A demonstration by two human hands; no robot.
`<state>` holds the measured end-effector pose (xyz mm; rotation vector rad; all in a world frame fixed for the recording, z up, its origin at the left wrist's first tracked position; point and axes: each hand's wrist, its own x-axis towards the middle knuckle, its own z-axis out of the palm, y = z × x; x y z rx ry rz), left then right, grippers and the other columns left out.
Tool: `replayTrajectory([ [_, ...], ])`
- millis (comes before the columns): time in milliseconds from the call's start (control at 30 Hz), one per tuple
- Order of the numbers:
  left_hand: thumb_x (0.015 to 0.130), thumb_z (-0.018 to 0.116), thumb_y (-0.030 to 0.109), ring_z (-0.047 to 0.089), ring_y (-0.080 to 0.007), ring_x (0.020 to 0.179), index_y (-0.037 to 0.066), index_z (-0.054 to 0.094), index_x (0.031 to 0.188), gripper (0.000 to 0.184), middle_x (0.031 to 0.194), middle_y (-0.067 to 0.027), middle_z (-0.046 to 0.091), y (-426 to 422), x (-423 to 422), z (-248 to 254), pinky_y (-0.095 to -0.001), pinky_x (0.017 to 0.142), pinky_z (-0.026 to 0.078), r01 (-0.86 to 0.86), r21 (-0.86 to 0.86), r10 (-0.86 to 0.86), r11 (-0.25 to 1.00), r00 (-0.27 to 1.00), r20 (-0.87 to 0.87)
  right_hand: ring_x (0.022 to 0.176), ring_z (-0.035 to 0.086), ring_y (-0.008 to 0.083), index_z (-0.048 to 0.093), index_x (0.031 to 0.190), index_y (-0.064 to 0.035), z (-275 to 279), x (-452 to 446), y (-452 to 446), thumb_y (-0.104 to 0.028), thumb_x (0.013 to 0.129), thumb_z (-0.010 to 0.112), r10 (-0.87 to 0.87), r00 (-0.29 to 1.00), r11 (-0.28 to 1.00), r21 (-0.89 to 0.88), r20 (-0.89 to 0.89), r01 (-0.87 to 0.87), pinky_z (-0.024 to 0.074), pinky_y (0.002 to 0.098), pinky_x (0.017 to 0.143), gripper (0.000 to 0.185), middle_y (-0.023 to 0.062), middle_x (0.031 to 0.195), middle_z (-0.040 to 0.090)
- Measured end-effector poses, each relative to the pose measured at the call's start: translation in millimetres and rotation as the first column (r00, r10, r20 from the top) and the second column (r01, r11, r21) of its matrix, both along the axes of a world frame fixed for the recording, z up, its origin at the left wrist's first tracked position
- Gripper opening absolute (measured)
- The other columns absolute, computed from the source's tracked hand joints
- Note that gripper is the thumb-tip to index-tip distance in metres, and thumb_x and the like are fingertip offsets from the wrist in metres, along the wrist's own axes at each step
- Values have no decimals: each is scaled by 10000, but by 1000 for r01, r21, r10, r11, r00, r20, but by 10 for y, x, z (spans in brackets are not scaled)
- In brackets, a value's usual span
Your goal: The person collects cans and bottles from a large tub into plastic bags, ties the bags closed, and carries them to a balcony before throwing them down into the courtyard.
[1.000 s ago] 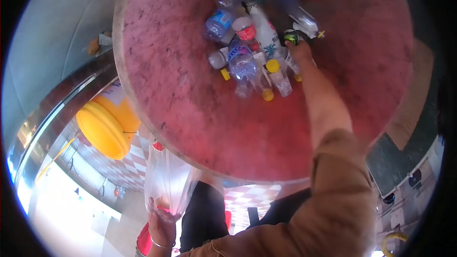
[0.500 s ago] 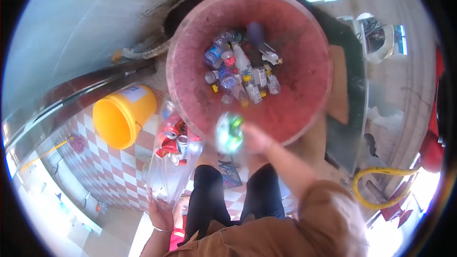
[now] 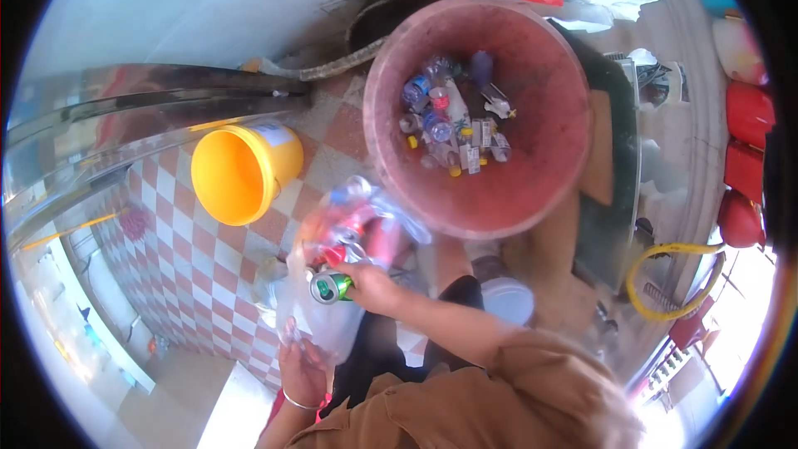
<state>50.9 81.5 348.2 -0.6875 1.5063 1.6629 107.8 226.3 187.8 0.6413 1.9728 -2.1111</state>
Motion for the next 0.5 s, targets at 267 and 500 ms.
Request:
replayTrajectory([
  [267, 940, 454, 159, 547, -179, 651, 60, 324, 1380, 469, 727, -63, 537, -551, -247, 501, -375, 678, 514, 212, 193, -248, 958, 951, 184, 1160, 472, 340, 389, 1291, -7, 983, -125, -334, -169, 739, 653, 279, 946, 863, 388, 165, -323, 363, 443, 970, 633, 211, 1192, 528],
  [500, 952, 380, 167, 482, -117, 601, 37, 420, 1283, 358, 704, -40, 502, -751, -460, 338, -280, 605, 474, 268, 63, -270, 961, 963, 28, 1179, 454, 383, 310, 1364, 9, 1302, 222, -369, -245, 790, 643, 134, 979, 934, 310, 156, -177, 364, 399, 1009, 711, 253, 1251, 487],
])
